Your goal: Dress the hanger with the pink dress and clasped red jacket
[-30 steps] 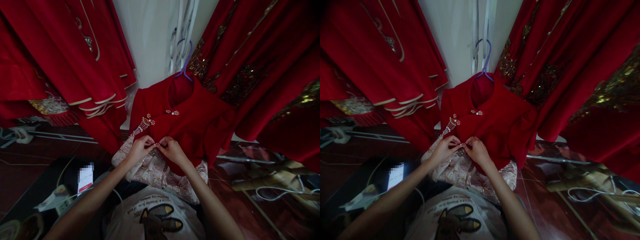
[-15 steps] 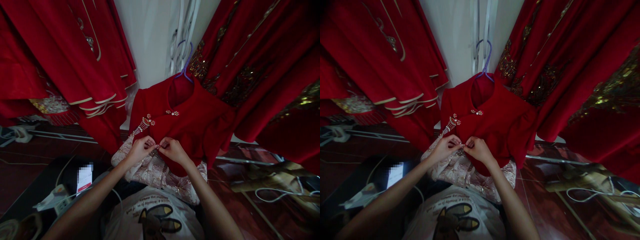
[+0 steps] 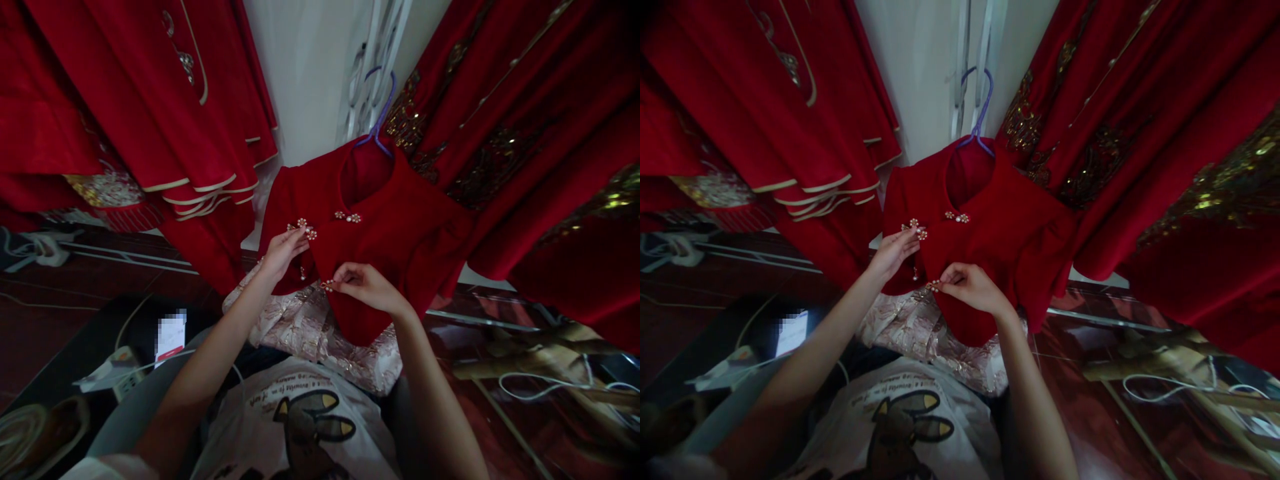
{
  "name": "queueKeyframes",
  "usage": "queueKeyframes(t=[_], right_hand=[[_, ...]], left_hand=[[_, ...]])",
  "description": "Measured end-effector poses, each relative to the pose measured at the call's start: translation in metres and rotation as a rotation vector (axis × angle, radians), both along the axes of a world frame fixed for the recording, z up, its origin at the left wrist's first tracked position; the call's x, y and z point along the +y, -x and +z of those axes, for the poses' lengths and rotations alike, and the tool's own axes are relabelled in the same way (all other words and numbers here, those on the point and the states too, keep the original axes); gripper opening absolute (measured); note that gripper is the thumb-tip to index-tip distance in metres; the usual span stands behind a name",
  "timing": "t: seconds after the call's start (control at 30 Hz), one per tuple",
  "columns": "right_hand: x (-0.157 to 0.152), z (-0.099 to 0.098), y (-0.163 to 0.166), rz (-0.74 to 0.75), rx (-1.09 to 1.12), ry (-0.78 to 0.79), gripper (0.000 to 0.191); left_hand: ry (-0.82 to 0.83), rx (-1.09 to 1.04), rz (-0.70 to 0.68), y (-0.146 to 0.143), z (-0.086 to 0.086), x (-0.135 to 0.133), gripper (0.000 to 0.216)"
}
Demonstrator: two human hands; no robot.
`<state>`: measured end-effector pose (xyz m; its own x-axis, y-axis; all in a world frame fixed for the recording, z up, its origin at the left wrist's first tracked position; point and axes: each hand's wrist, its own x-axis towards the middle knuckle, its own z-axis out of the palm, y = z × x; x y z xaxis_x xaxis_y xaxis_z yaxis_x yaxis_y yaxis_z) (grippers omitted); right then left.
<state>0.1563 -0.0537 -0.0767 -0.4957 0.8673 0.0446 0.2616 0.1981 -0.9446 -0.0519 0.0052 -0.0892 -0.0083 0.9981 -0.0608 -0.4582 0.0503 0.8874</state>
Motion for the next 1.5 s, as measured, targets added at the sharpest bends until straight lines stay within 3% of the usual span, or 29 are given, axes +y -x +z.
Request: queueKeyframes(t=[0.4, 0.5, 0.6, 0.7, 0.8, 0.97, 1.23, 1.5], right_hand=[[-0.002, -0.011, 0.014, 0.026, -0.037, -0.051, 0.019], [-0.003, -0.009, 0.010, 0.057, -0.078, -0.058, 0.015], [-0.006, -0.001, -0.003, 0.187, -0.154, -0.001, 0.012], [-0.009, 0.007, -0.017, 0.260, -0.186, 0.047, 0.012], [-0.012, 0.009, -0.024, 0.277, -0.186, 0.089, 0.014], [-0.013, 0.008, -0.028, 0.278, -0.204, 0.114, 0.018], [-0.012, 0.016, -0.034, 0.309, -0.257, 0.140, 0.037], [-0.012, 0.019, -0.033, 0.285, -0.288, 0.127, 0.039]], left_hand=[[-0.028, 0.206, 0.139, -0.004, -0.011, 0.001, 0.030], [-0.042, 0.355, 0.000, -0.004, -0.007, -0.001, 0.034], [-0.291, 0.645, -0.150, -0.007, 0.013, -0.002, 0.037], [-0.680, 0.936, -0.015, -0.017, 0.041, 0.001, 0.025], [-0.923, 1.210, 0.057, -0.030, 0.061, 0.008, 0.022], [-1.068, 1.533, 0.041, -0.039, 0.073, 0.023, 0.026], [-1.422, 1.704, 0.026, -0.031, 0.092, 0.022, 0.017], [-1.477, 1.755, -0.001, -0.026, 0.095, 0.037, 0.022]])
